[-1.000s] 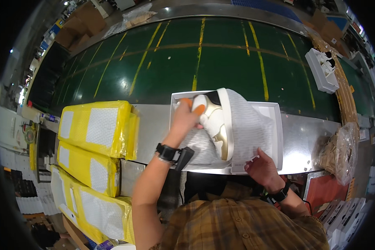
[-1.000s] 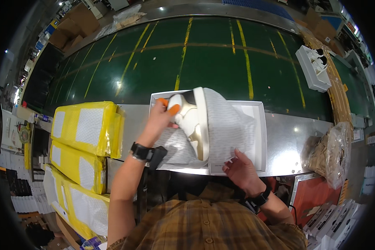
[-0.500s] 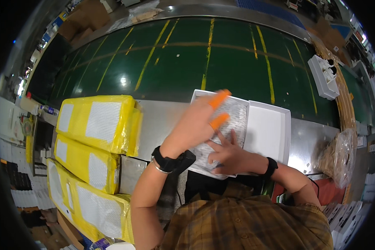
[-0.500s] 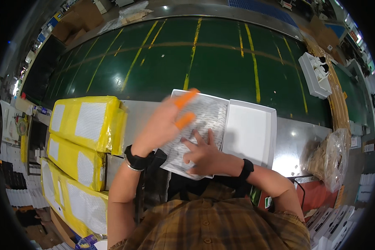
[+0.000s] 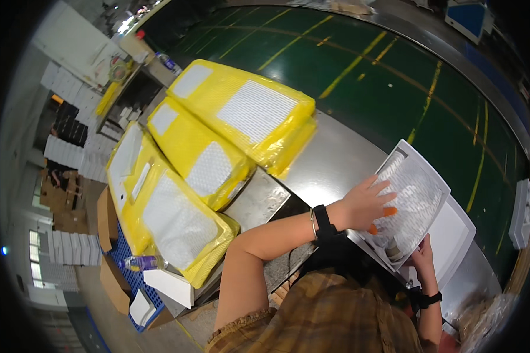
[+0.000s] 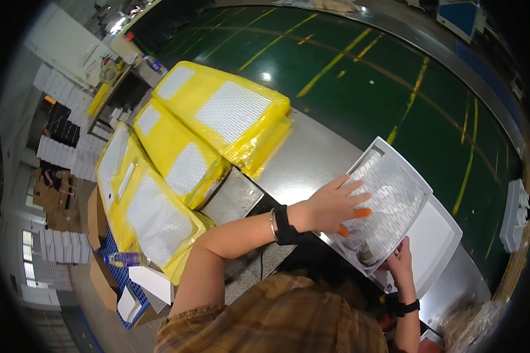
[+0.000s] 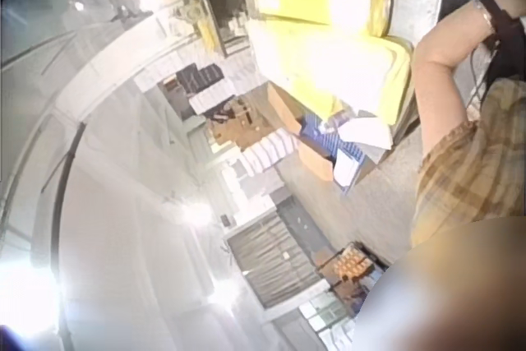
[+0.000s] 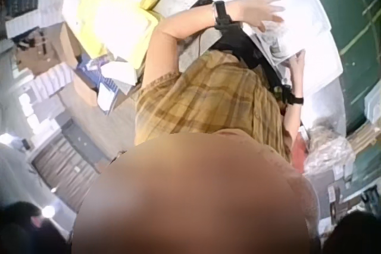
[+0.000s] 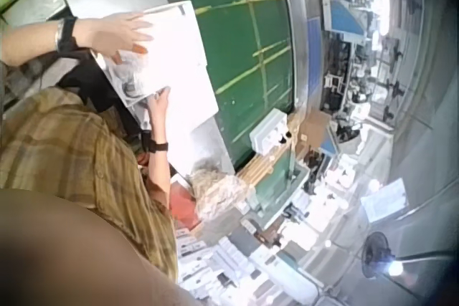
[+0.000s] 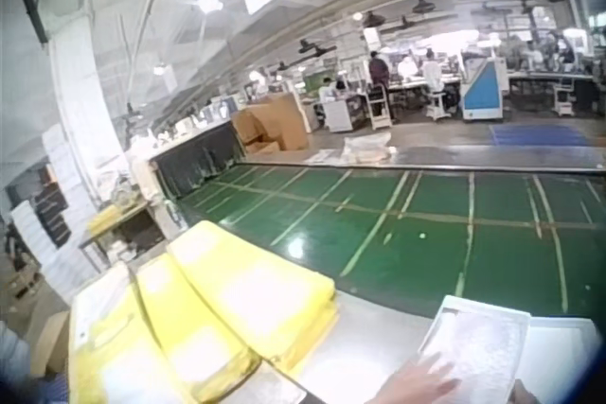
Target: Packing pairs of shoes into brand boxes with wrapping paper and then organizing larger shipment packages.
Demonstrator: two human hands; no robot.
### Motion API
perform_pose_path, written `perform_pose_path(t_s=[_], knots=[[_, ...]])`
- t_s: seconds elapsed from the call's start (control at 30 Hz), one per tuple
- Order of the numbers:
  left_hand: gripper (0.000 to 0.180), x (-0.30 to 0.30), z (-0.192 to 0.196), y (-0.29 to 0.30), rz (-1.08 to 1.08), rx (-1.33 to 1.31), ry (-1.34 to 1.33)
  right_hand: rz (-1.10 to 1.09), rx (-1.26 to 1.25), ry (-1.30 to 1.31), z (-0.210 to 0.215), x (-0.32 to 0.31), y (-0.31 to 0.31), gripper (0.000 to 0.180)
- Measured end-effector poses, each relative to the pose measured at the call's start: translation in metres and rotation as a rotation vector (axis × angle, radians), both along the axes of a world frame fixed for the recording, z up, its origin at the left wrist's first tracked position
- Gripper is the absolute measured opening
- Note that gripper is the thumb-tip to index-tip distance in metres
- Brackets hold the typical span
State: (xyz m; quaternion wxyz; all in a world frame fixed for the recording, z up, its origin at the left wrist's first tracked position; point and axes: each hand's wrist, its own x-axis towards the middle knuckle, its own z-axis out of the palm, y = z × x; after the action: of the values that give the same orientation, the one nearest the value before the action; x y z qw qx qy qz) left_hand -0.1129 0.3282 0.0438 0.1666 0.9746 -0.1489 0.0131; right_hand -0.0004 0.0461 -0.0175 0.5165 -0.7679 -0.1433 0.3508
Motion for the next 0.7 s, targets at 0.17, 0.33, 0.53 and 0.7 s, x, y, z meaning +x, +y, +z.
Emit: perform_pose_path(t_s=[0.17,0.33,0.53,0.7], knots=[[0.065,-0.015,-0.01,0.001,0.078,0.003,0.074,0.032,-0.223,0.037,0.002,0.024,0.008,0.029],[0.067,-0.011,0.04,0.004,0.114,-0.195,0.325,-0.171,0.129,-0.172,0.075,0.059,-0.073,0.042],[0.096,0.017,0.04,-0.054,0.091,-1.246,0.061,-0.233,0.682,0.212,0.067,0.039,-0.18,0.057],[0.092,0.038,0.063,-0.062,0.134,-1.533,0.186,-0.247,0.672,0.426,0.056,-0.047,-0.033,0.062]])
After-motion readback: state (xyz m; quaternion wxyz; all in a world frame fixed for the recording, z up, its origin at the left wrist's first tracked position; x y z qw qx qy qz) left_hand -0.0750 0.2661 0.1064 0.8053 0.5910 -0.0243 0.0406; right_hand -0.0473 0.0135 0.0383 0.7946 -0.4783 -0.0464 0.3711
